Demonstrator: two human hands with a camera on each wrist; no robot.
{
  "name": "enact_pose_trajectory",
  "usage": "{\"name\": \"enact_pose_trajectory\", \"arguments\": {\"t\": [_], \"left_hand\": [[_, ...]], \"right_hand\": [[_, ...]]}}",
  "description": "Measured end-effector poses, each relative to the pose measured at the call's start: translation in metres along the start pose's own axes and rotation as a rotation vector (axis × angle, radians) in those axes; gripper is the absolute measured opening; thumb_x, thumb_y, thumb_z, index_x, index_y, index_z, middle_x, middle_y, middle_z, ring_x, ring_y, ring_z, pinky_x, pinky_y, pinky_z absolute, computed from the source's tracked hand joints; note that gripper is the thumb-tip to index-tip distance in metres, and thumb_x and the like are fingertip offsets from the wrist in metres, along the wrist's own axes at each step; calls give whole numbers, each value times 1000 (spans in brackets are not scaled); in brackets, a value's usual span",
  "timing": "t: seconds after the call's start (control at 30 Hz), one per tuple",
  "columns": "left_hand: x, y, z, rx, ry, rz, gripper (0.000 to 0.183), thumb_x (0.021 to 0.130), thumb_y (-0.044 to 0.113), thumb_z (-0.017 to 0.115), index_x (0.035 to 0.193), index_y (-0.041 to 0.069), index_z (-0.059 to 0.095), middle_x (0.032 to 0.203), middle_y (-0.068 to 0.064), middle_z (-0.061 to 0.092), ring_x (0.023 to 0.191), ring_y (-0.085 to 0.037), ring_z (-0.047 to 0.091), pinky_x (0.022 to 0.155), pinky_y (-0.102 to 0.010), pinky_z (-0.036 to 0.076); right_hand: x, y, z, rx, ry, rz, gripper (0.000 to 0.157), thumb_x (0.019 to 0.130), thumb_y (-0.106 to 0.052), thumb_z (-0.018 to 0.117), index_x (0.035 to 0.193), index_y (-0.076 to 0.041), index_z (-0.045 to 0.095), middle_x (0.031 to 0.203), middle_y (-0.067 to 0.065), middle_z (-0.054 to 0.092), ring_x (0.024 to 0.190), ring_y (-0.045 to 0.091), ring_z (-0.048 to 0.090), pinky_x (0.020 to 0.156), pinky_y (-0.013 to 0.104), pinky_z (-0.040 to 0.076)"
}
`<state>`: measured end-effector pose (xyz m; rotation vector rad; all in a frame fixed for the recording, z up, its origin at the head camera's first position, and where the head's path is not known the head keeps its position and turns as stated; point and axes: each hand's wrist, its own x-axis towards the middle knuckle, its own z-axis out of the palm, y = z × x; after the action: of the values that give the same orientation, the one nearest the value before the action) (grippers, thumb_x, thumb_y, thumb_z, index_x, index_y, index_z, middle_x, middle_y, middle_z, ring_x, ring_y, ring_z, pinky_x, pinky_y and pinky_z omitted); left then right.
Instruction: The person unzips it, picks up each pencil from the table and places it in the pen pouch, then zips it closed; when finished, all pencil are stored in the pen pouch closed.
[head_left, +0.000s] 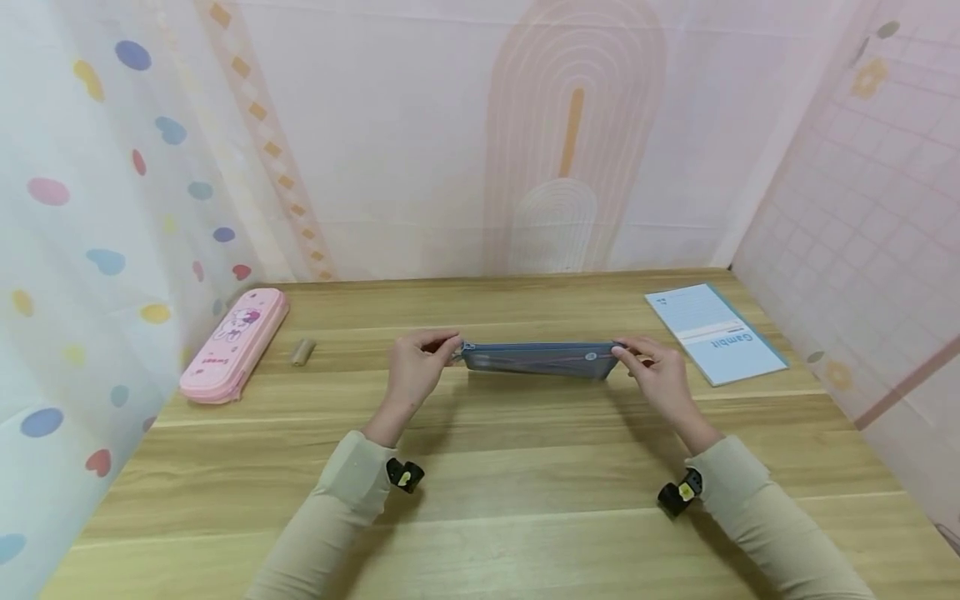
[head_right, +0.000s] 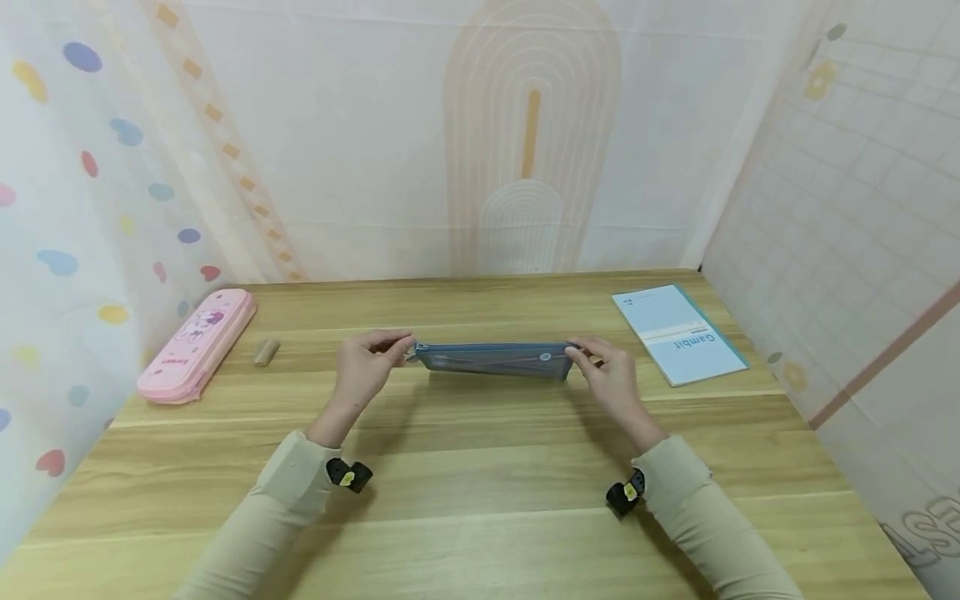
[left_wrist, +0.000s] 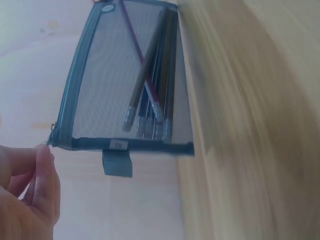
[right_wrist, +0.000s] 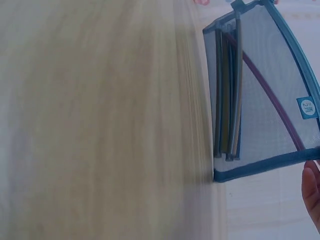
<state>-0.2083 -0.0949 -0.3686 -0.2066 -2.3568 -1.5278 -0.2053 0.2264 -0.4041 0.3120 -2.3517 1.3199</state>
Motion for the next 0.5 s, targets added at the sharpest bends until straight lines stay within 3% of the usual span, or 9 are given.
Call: {"name": "enact_pose_trajectory", "arguments": {"t": [0.1,0.23,0.33,0.43,0.5], "left_hand": [[-1,-3,-3,-8,-4,0,16,79,13,65,90,1,70,80,-16,68,60,-23,62,53,-16,51],[-3,-13,-11,-7,-79,-32,16,81,12,63,89,-1,69,79,-19,65,60,-21,61,52,-18,51],[-4,-19,-21,26,-219,-73,20,83,11,61,95,-4,65,77,-23,63,57,-21,60,53,-27,53],[-6,-25,-32,62,-420,-115,29,83,10,60,108,-5,59,76,-24,62,58,-25,60,55,-36,53],[-8,-29,-38,96,-564,-136,34,83,9,59,114,-4,56,75,-22,62,59,-26,59,57,-36,53]], "right_hand": [[1,7,4,12,-3,-40,24,83,-25,62,98,-9,69,98,12,66,68,1,58,51,16,47],[0,4,7,7,-56,-63,23,82,-25,63,97,-10,70,97,11,67,71,-4,56,54,15,47],[-2,-2,8,-20,-153,-74,23,81,-22,64,96,-6,70,96,14,68,74,-1,59,58,16,49],[-5,-3,8,-45,-284,-96,21,78,-16,67,95,-4,70,95,14,68,74,8,64,59,17,51],[-8,-4,7,-85,-373,-113,20,77,-12,68,94,-4,70,93,13,69,73,13,65,59,17,51]]}}
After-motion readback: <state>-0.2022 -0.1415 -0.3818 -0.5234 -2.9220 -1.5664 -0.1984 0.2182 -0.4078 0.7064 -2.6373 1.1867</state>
